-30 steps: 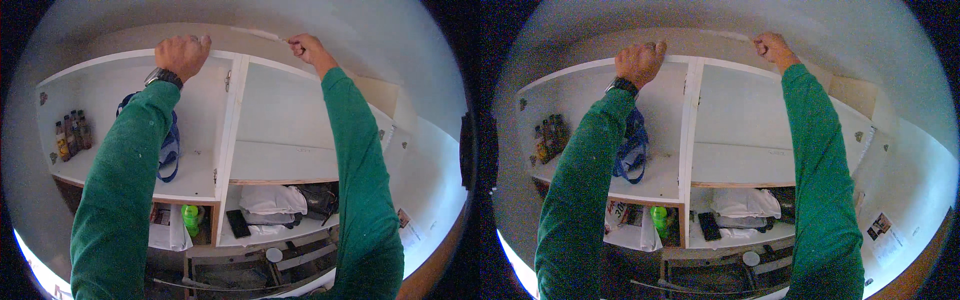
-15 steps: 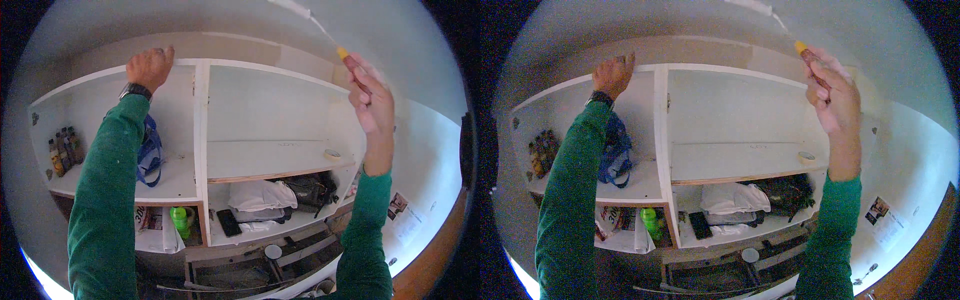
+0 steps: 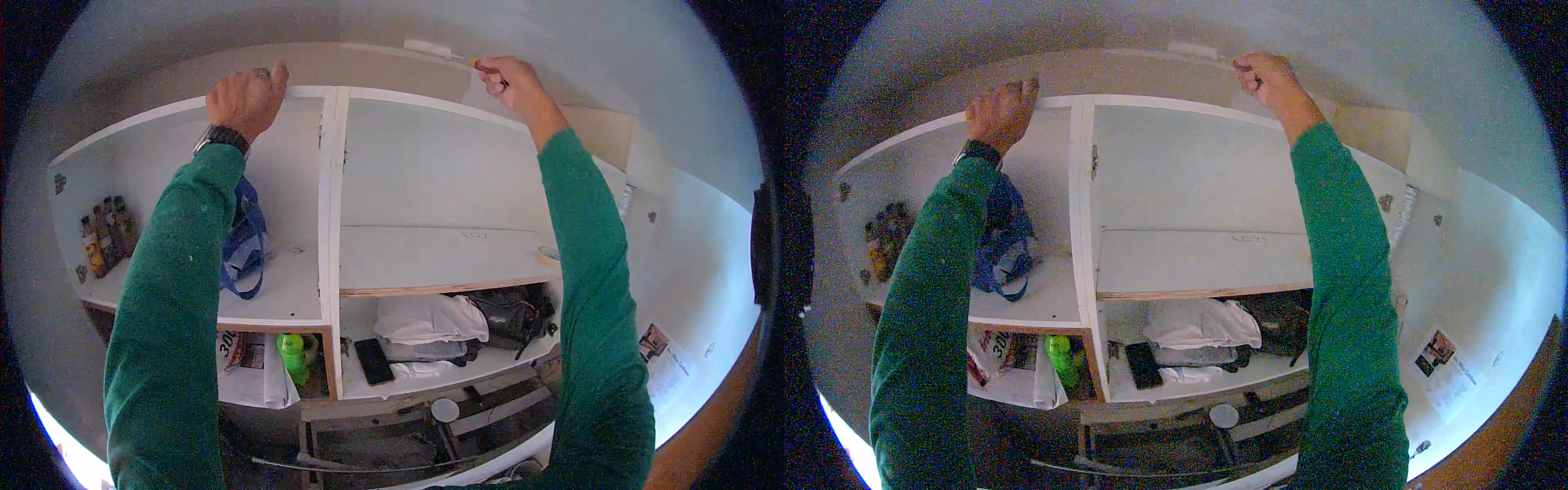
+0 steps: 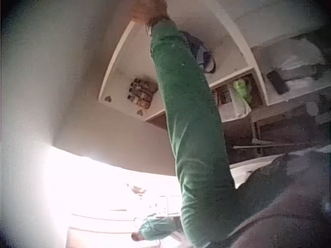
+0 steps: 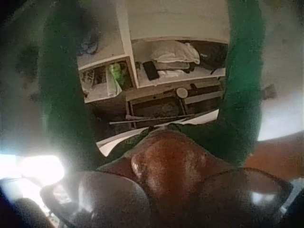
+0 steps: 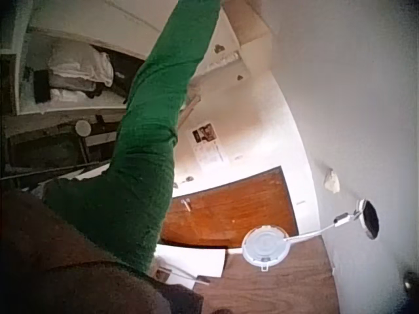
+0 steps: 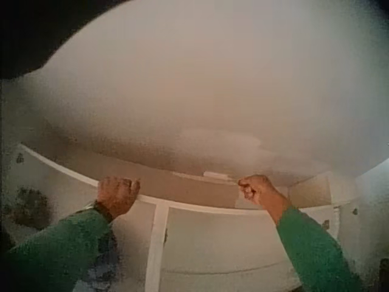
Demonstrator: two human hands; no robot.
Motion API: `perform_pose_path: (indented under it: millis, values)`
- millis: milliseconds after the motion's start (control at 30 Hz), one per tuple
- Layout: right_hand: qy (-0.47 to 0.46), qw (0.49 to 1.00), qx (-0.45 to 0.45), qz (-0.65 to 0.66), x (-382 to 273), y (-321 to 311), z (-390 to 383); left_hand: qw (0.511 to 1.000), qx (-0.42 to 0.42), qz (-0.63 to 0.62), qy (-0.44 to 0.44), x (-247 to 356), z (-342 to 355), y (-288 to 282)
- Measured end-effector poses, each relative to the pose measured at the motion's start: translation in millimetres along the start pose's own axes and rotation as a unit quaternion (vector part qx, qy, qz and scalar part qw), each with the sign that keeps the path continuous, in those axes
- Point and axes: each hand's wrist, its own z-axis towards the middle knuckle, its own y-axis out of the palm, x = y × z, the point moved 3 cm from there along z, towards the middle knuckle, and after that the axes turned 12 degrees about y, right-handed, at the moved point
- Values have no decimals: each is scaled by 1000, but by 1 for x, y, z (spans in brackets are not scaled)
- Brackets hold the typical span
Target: The person paints the upper wall area above a white cabinet using a small paint roller. They repeatedly dip the roller into a paint bucket on the floor to reload paint and continue applying it to the wall surface.
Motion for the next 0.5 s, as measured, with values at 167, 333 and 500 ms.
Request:
perform_pose_path:
  millis: [167,333,500]
  values:
    - [73,997,11,-3,12,14,44,1000,-20,1,-13,-4,0,-8]
    - [-2,997,-22,70,20,3,-2,999,-36,10,-11,-6,0,-1]
    - [-103,994,-3,44,1,-31,-140,988,16,94,118,-15,-9,9]
